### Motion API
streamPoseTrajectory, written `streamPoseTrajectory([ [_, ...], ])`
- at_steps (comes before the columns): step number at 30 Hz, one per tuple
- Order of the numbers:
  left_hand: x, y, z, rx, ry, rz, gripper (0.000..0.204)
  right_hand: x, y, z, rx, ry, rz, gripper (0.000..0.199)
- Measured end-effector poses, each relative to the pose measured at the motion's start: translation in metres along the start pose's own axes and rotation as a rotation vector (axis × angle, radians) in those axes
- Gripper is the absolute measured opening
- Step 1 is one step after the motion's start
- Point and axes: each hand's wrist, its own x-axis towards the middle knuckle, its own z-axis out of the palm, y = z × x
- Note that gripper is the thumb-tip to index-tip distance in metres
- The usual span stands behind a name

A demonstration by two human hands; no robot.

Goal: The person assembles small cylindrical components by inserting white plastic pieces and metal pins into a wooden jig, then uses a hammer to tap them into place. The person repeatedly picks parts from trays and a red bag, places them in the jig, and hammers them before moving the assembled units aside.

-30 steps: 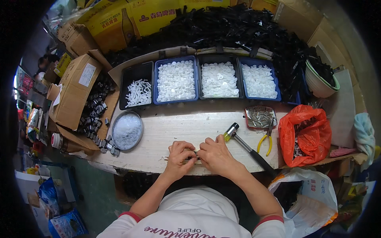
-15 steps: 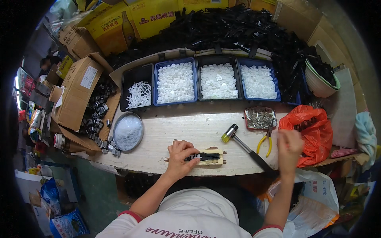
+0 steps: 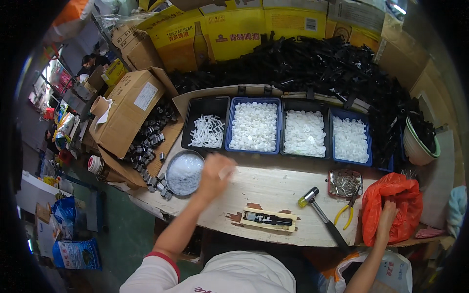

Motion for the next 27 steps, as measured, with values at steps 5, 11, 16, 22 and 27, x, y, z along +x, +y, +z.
streamPoseTrajectory([
  [5, 0.07, -0.074, -0.019, 0.257, -0.159, -0.422, 0.021, 0.001, -0.001, -0.001, 0.174, 0.045, 0.018, 0.026],
  [11, 0.08, -0.098, 0.017, 0.236, -0.312, -0.386, 0.024, -0.003, -0.029, -0.027, 0.853, 0.164, 0.075, 0.014],
  [16, 0.083, -0.096, -0.013, -0.453, -0.119, -0.691, 0.017, -0.005, -0.016, -0.041, 1.245, 0.168, 0.189, 0.007],
  [22, 0.074, -0.096, -0.03, -0.912, 0.049, -0.724, 0.013, -0.01, -0.018, -0.046, 1.422, 0.19, 0.289, 0.01],
  [27, 0.062, -0.092, -0.037, -0.969, 0.054, -0.756, 0.015, -0.008, -0.013, -0.039, 1.386, 0.203, 0.305, 0.009],
])
